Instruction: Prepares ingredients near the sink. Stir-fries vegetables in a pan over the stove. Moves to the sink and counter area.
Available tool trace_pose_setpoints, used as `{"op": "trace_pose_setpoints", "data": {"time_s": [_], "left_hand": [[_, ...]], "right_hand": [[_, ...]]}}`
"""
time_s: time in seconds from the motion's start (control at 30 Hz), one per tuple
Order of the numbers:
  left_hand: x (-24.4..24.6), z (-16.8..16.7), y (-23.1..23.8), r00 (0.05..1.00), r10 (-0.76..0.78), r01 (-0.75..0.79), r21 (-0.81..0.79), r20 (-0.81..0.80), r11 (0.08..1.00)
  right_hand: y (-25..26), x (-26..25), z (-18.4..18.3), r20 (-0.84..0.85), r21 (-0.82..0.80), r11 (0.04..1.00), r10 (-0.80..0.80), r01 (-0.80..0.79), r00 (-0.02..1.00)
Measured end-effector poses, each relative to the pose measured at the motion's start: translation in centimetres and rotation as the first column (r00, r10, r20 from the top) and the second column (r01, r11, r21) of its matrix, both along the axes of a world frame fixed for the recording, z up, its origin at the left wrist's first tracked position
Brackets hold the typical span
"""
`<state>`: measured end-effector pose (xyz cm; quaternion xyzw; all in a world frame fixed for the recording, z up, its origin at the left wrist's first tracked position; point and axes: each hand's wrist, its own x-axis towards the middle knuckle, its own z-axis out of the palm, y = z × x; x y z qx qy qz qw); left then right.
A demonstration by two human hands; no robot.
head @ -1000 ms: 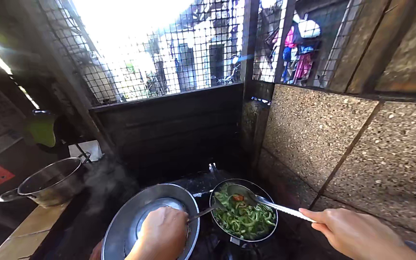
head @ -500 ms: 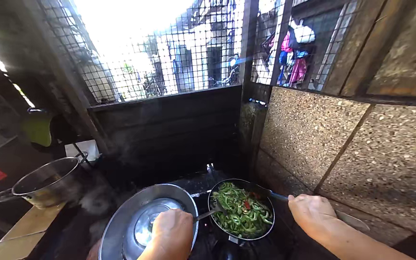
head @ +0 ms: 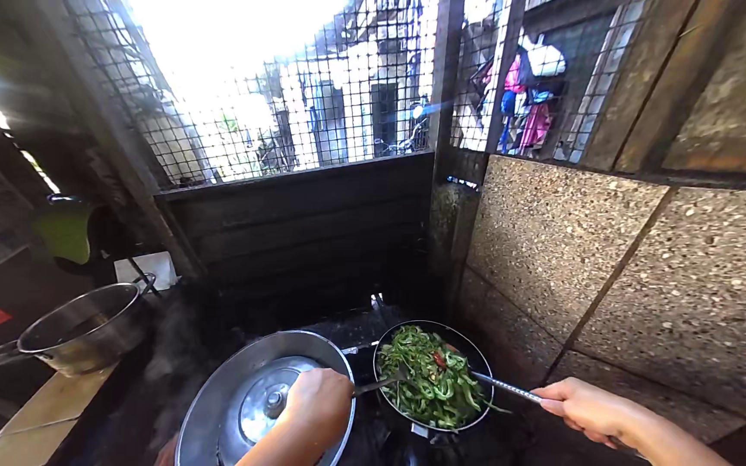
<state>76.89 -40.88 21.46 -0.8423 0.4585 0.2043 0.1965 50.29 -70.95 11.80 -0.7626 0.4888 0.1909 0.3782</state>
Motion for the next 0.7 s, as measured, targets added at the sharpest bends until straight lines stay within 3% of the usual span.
{"op": "trace_pose_setpoints", "data": {"time_s": [0.23,0.47,0.7], "left_hand": [[-0.8,-1.0,-1.7,0.999,0.039,-0.040,-0.036,-0.028,0.999],[-0.4,-0.6,-1.4,0.996,0.082,-0.083,-0.019,-0.041,0.996],[0.1,0.6,0.0,0.995,0.093,-0.094,-0.033,-0.040,0.995]], "right_hand": [[0.9,1.9,4.2,-0.130,-0.287,0.925,0.219,-0.249,0.967],[6.3,2.1,8.3,-0.304,-0.457,0.826,0.204,-0.330,0.931],[10.4,1.8,9.3,-0.371,-0.499,0.737,0.294,-0.456,0.881]]}}
